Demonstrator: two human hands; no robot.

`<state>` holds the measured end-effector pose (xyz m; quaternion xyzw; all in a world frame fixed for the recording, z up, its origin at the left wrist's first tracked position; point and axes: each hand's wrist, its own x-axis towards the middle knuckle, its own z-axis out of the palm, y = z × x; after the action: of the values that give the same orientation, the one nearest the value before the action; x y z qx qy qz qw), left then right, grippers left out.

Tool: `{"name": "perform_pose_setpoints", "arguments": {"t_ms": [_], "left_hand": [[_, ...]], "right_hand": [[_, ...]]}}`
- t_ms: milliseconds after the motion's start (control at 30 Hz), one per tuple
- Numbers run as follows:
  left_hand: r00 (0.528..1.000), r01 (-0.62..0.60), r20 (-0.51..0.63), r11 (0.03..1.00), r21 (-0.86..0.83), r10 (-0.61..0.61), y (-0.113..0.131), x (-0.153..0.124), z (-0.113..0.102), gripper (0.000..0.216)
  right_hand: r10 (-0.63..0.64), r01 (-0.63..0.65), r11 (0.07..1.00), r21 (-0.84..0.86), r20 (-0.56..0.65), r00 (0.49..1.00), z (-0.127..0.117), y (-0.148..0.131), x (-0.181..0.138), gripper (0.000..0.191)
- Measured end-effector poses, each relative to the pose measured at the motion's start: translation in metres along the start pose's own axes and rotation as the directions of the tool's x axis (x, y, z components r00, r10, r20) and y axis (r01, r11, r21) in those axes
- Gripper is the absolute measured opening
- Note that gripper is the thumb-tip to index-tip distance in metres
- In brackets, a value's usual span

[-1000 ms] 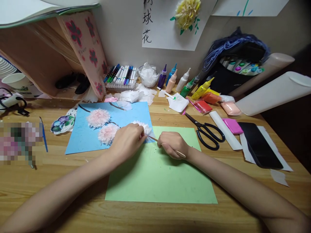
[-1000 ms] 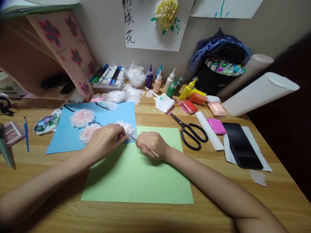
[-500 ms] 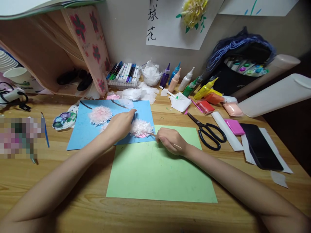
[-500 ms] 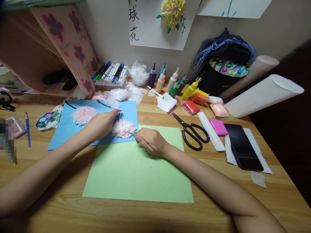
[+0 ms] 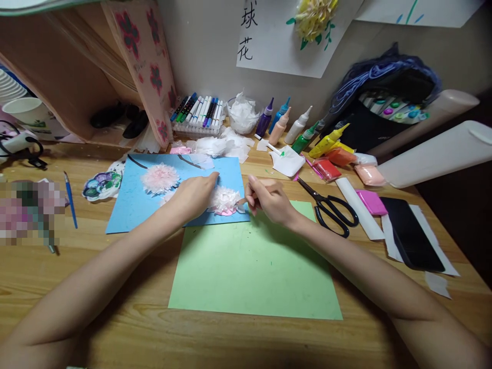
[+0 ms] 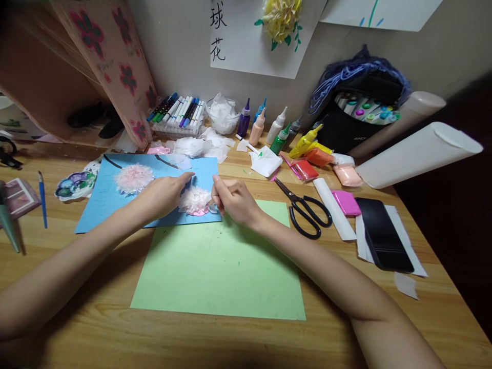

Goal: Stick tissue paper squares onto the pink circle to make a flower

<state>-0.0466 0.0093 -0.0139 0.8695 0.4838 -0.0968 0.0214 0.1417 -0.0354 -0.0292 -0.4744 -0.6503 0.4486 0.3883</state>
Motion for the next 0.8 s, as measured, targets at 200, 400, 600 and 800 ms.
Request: {"name": "perform_pose_setpoints", "arguments": {"t_ms": [200, 400, 600, 800], "left_hand": [[1.0, -0.004, 0.008, 1.0, -0.005, 0.004, 0.0, 0.001, 0.002, 0.052], [1.0, -0.018, -0.01, 1.0, 0.004, 0.018, -0.001, 0.0, 0.003, 0.05], [1.0, -0.029, -0.008, 1.0, 0.012, 0.029, -0.001, 0.0, 0.002, 0.048], [1.0, -0.02, 0.006, 1.0, 0.011, 0.02, 0.001, -0.001, -0.002, 0.045]], "right_hand": [[-0.355, 0.351, 0.9, -0.257, 0.032, 0.934, -0.004, 0.012, -0.031, 0.051], [-0.392, 0.392, 0.869, -0.303, 0.063, 0.918, 0.0, 0.018, -0.028, 0.047], [-0.369, 0.362, 0.894, -0.265, 0.025, 0.929, 0.004, 0.018, -0.024, 0.048], [-0.255, 0.238, 0.933, -0.27, -0.03, 0.967, 0.011, 0.005, -0.011, 0.052]]}}
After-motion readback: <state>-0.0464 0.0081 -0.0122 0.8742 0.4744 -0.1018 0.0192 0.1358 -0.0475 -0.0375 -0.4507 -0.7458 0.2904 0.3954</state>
